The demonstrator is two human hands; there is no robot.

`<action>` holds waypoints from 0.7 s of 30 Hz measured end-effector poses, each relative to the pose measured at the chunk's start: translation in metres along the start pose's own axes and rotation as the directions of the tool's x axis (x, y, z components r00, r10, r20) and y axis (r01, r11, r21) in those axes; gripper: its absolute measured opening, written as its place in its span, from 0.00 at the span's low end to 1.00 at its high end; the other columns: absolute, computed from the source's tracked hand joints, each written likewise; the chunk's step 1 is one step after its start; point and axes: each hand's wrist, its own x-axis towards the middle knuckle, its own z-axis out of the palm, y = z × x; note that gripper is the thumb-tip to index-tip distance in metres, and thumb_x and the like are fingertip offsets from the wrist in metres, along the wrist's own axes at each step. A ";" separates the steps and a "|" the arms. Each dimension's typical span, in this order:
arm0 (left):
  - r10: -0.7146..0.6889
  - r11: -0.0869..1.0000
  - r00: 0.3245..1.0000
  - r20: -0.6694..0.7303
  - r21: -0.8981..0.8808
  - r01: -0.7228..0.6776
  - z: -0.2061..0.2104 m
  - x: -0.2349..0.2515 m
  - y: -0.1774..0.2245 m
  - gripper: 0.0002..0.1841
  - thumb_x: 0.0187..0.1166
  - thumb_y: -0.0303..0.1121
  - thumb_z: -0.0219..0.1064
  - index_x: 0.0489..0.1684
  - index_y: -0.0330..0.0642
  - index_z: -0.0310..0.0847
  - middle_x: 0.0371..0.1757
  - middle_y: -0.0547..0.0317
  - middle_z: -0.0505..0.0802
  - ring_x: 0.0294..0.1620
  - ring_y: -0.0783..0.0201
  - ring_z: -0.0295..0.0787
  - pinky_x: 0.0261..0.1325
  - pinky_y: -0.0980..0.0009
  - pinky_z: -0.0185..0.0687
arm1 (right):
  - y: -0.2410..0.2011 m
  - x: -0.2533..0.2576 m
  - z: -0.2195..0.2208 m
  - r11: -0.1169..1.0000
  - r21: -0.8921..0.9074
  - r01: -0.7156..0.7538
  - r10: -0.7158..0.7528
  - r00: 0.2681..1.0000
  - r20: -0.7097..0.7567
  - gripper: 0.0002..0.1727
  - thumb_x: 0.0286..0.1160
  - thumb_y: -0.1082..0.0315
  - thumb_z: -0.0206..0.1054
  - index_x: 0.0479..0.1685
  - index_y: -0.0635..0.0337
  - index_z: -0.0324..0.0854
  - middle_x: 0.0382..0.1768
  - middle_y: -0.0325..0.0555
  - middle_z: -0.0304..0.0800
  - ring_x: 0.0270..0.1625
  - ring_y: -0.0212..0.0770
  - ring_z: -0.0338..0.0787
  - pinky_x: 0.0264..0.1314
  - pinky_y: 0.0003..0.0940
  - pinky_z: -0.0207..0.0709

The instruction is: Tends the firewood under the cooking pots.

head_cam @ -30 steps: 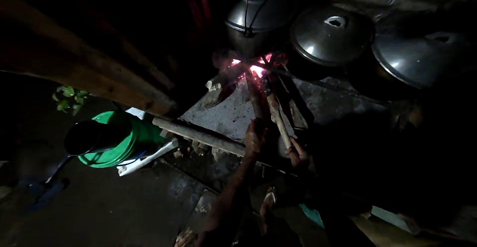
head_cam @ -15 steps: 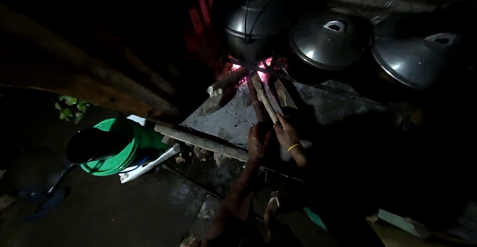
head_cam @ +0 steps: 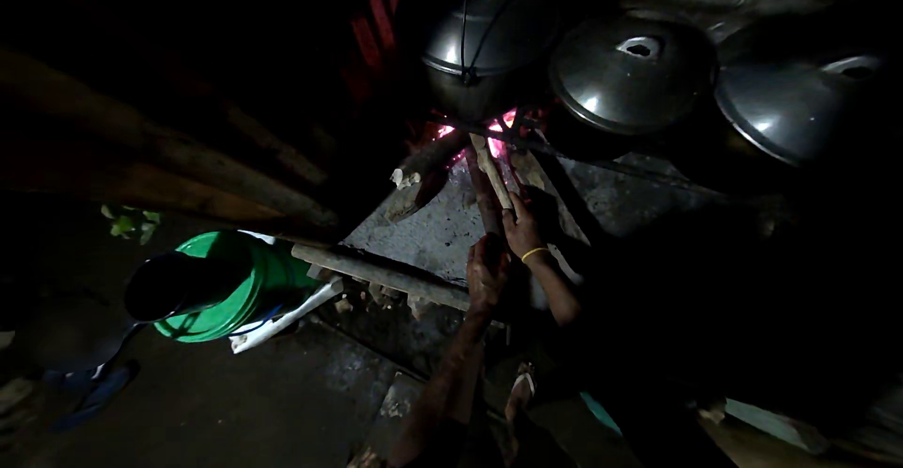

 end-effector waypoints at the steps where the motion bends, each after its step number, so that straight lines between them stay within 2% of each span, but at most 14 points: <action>1: 0.003 1.000 1.000 0.009 -0.001 -0.003 -0.002 0.000 -0.001 0.30 0.76 0.35 0.72 0.78 0.32 0.74 0.68 0.38 0.86 0.63 0.52 0.89 0.69 0.58 0.84 | 0.002 0.003 0.003 1.000 -0.010 0.011 -0.011 1.000 -0.012 0.29 0.92 0.64 0.54 0.91 0.60 0.61 0.78 0.66 0.77 0.79 0.62 0.79 0.82 0.55 0.70; 5: 0.031 0.999 0.999 0.018 -0.027 -0.031 -0.019 0.001 0.003 0.31 0.76 0.36 0.72 0.78 0.33 0.74 0.71 0.38 0.85 0.64 0.53 0.89 0.68 0.60 0.85 | 0.002 0.007 0.008 0.999 -0.047 -0.019 0.018 1.000 -0.022 0.30 0.93 0.65 0.51 0.93 0.60 0.57 0.77 0.66 0.78 0.79 0.62 0.79 0.84 0.54 0.68; 7: 0.028 0.999 1.000 0.008 -0.024 -0.028 -0.036 0.004 0.014 0.29 0.80 0.36 0.70 0.79 0.31 0.72 0.72 0.35 0.83 0.62 0.52 0.89 0.66 0.60 0.86 | -0.003 0.005 0.005 0.995 -0.080 -0.054 0.055 0.998 0.009 0.31 0.94 0.65 0.49 0.94 0.59 0.53 0.76 0.67 0.79 0.78 0.62 0.80 0.84 0.53 0.68; 11: 0.159 0.977 0.982 -0.098 0.162 -0.142 -0.070 0.034 0.018 0.27 0.82 0.38 0.68 0.76 0.31 0.75 0.75 0.35 0.83 0.69 0.44 0.86 0.70 0.52 0.83 | -0.009 0.000 0.005 0.987 -0.148 -0.069 0.069 0.998 -0.005 0.31 0.94 0.65 0.49 0.94 0.59 0.52 0.78 0.68 0.77 0.80 0.64 0.78 0.86 0.56 0.65; 14: 0.237 0.940 0.959 -0.158 0.288 -0.185 -0.101 0.065 0.027 0.28 0.81 0.39 0.70 0.78 0.36 0.75 0.81 0.40 0.80 0.78 0.43 0.79 0.77 0.46 0.76 | -0.007 -0.003 0.009 0.985 -0.168 -0.043 0.028 0.996 -0.090 0.30 0.94 0.65 0.49 0.93 0.59 0.57 0.71 0.70 0.83 0.74 0.67 0.83 0.81 0.58 0.71; 18: 0.417 0.828 0.888 -0.194 0.484 -0.283 -0.126 0.094 0.030 0.26 0.80 0.39 0.71 0.74 0.36 0.77 0.77 0.36 0.81 0.74 0.35 0.79 0.70 0.38 0.77 | -0.008 -0.002 0.010 0.980 -0.187 -0.071 0.056 0.995 -0.084 0.30 0.94 0.66 0.49 0.94 0.55 0.56 0.73 0.68 0.82 0.76 0.67 0.82 0.82 0.59 0.69; 21: 0.450 0.767 0.878 -0.164 0.574 -0.286 -0.138 0.114 0.029 0.27 0.82 0.43 0.68 0.74 0.36 0.77 0.75 0.34 0.81 0.75 0.31 0.77 0.70 0.34 0.72 | -0.010 0.000 0.012 0.976 -0.203 -0.078 0.063 0.995 -0.082 0.31 0.92 0.69 0.51 0.94 0.56 0.56 0.70 0.69 0.83 0.74 0.67 0.83 0.81 0.58 0.70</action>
